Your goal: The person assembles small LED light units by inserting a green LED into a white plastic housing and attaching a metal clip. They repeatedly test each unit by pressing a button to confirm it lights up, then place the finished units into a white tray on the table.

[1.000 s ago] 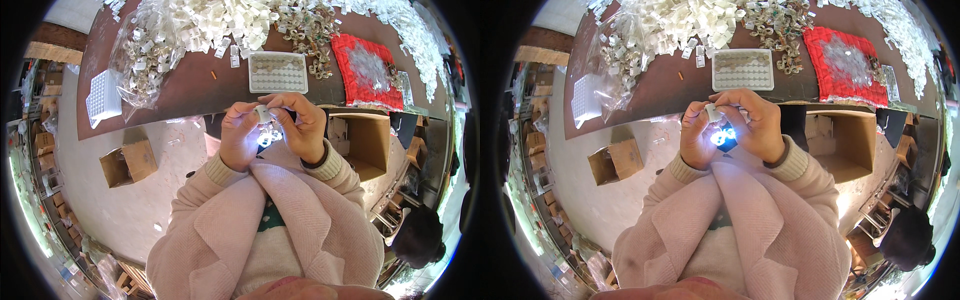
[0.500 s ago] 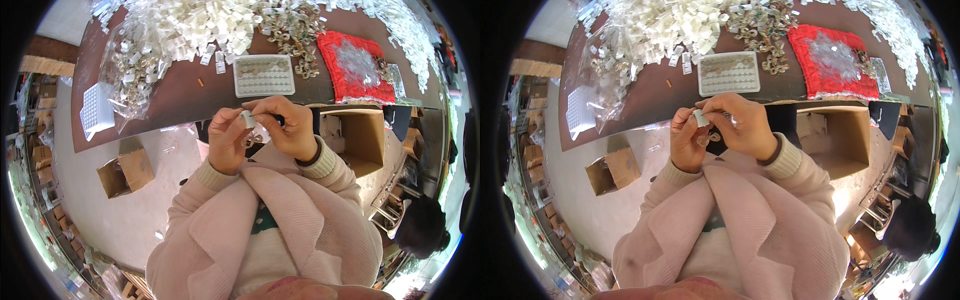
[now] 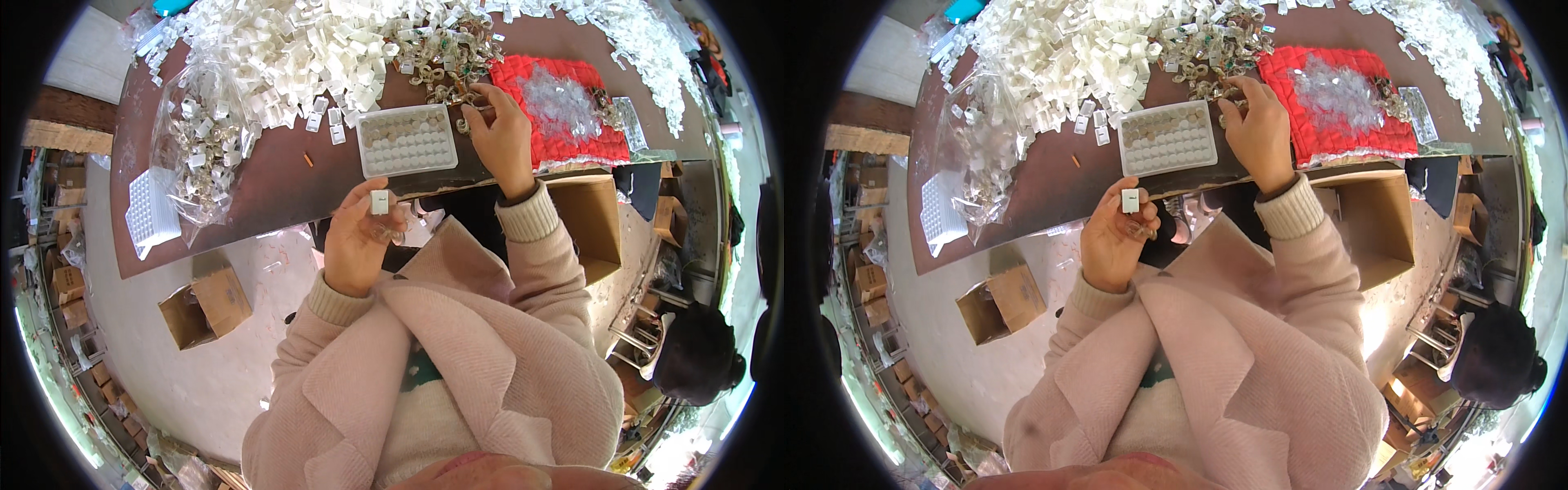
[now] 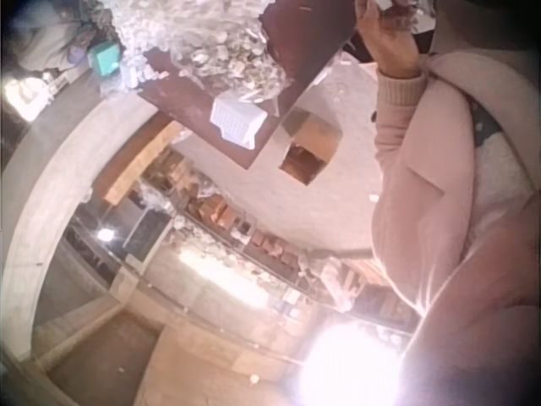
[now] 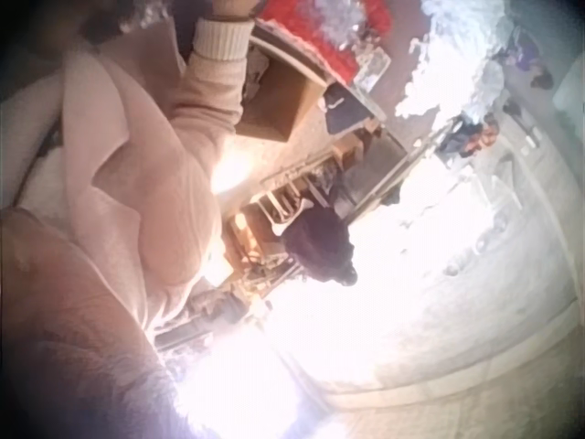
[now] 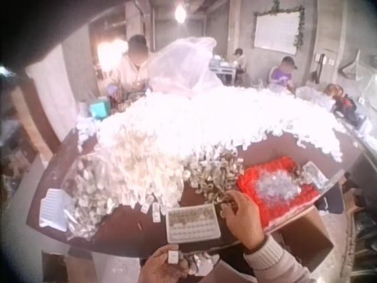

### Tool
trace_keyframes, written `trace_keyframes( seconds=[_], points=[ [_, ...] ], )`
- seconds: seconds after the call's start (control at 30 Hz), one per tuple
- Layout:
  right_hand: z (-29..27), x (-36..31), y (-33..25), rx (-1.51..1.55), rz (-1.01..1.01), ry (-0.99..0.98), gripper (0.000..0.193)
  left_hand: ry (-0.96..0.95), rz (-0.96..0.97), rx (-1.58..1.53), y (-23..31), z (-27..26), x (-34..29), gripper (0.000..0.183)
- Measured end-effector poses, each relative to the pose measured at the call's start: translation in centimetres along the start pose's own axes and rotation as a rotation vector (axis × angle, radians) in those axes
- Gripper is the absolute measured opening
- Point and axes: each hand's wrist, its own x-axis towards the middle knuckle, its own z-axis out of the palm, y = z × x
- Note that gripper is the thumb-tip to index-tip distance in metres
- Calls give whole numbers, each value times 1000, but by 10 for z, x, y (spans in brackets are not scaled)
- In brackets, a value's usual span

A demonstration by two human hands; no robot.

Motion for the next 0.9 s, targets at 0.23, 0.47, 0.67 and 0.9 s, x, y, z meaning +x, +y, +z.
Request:
trace_keyframes(
  seconds=[0.23, 0.47, 0.67, 0.9],
  points=[
    [6, 11, 17, 35, 70, -95, 15, -105, -14, 58, 6, -8, 0, 25],
    [-25, -8, -27, 408, 152, -17, 9, -101, 38, 160, 7, 3, 5, 17],
    [-15, -53, -71, 146, -642, -124, 24, -4, 47, 137, 6, 30, 5, 18],
    [-17, -49, -87, 228, -646, -241, 45, -199, -26, 345, 28, 11, -6, 17]
  ],
)
